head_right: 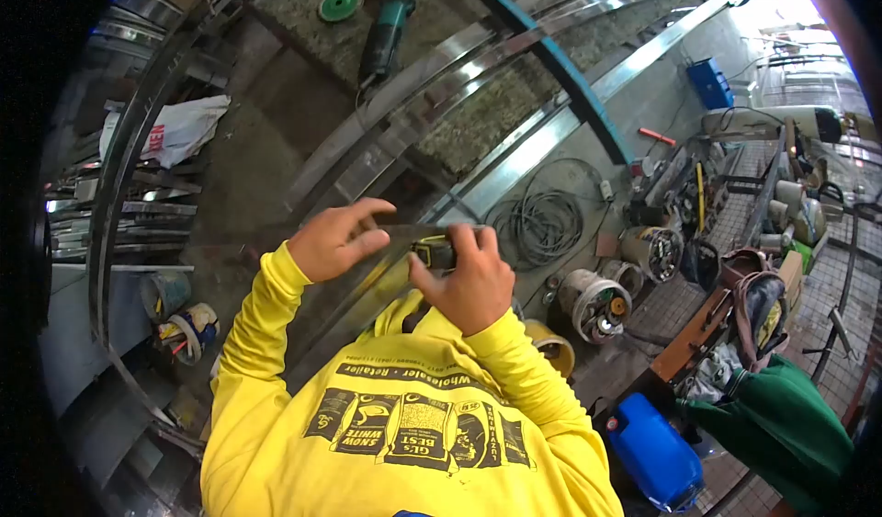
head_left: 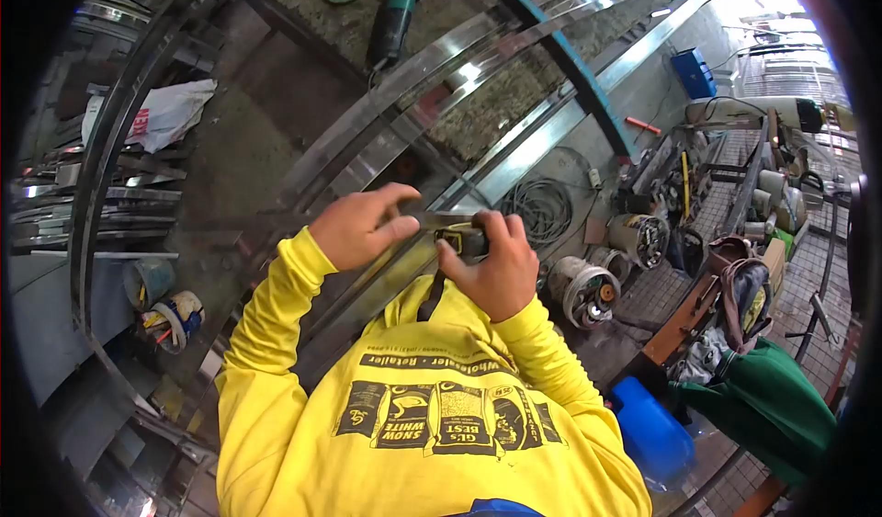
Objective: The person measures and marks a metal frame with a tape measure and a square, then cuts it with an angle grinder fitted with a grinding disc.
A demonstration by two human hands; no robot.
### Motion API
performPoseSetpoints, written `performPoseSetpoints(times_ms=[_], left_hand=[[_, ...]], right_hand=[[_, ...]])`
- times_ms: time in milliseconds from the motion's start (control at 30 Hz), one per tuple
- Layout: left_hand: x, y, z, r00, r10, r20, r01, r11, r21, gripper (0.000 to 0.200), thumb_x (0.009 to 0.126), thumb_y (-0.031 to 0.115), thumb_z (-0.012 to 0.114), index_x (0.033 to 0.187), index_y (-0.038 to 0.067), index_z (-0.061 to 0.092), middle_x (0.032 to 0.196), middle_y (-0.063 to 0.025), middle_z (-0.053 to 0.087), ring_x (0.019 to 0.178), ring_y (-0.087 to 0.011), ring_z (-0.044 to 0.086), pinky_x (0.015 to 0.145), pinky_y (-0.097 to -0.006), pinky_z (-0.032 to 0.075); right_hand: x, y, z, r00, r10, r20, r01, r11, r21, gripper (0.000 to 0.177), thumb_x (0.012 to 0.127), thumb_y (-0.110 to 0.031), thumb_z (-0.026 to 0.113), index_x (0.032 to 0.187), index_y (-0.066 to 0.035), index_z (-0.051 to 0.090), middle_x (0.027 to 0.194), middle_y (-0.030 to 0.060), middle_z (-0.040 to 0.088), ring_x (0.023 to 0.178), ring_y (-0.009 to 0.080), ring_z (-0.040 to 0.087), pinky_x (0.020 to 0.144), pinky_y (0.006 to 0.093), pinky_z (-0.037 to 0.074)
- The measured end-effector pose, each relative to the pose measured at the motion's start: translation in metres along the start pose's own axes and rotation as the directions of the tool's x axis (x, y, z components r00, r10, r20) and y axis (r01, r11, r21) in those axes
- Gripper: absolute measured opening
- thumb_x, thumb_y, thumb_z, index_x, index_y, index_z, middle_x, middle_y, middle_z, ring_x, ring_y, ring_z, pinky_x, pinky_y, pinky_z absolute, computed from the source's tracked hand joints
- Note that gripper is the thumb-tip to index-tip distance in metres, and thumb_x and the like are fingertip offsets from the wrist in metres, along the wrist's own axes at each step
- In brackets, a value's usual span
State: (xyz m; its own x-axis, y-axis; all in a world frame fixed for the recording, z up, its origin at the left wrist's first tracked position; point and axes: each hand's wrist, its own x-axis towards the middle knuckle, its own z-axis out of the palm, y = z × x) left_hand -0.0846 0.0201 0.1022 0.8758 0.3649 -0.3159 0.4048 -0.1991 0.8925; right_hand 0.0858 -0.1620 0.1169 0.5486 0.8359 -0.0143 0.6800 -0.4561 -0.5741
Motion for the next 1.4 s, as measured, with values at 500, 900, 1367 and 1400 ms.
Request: performPoseSetpoints(times_ms=[500,900,1367,1400], left_hand=[[0.042,-0.049,0.072,0.988,-0.114,-0.102,0.151,0.835,0.529,0.055,0.076,0.033,0.085,0.128,0.019,0.07,0.108,-0.0042,0.065,0.105,-0.0267,0.059,0.096,-0.0439,0.041],[0.061,-0.043,0.088,0.955,-0.139,-0.263,0.255,0.838,0.483,0.048,0.069,0.021,0.084,0.116,0.026,0.078,0.091,-0.0014,0.064,0.095,-0.0244,0.059,0.09,-0.0439,0.044],[0.058,-0.064,0.089,0.979,-0.099,-0.179,0.181,0.826,0.534,0.049,0.076,0.029,0.08,0.125,0.022,0.072,0.099,-0.0058,0.062,0.1,-0.0289,0.058,0.095,-0.0461,0.044],[0.061,-0.058,0.09,0.979,-0.095,-0.183,0.178,0.833,0.523,0.052,0.077,0.031,0.08,0.126,0.02,0.071,0.099,-0.0062,0.062,0.1,-0.0289,0.058,0.094,-0.0455,0.044]], right_hand=[[0.602,0.116,0.037,0.905,0.257,0.339,-0.374,0.859,0.349,0.099,0.075,-0.08,0.068,0.12,0.008,0.071,0.115,0.0283,0.072,0.114,0.0361,0.069,0.097,0.0437,0.051],[0.721,0.217,0.075,0.892,0.308,0.33,-0.098,0.845,-0.525,0.062,0.079,-0.057,0.078,0.117,-0.007,0.078,0.122,0.0178,0.074,0.114,0.0276,0.072,0.097,0.0408,0.055],[0.667,0.159,-0.062,0.838,-0.021,0.545,0.03,1.0,-0.008,0.04,0.092,-0.017,0.067,0.131,-0.006,0.068,0.11,0.0079,0.07,0.091,0.0162,0.065,0.078,0.0302,0.052],[0.635,0.161,-0.074,0.858,-0.014,0.514,-0.064,0.989,0.134,0.039,0.091,-0.012,0.068,0.128,-0.001,0.069,0.102,0.0078,0.072,0.082,0.0121,0.065,0.07,0.0272,0.053]])
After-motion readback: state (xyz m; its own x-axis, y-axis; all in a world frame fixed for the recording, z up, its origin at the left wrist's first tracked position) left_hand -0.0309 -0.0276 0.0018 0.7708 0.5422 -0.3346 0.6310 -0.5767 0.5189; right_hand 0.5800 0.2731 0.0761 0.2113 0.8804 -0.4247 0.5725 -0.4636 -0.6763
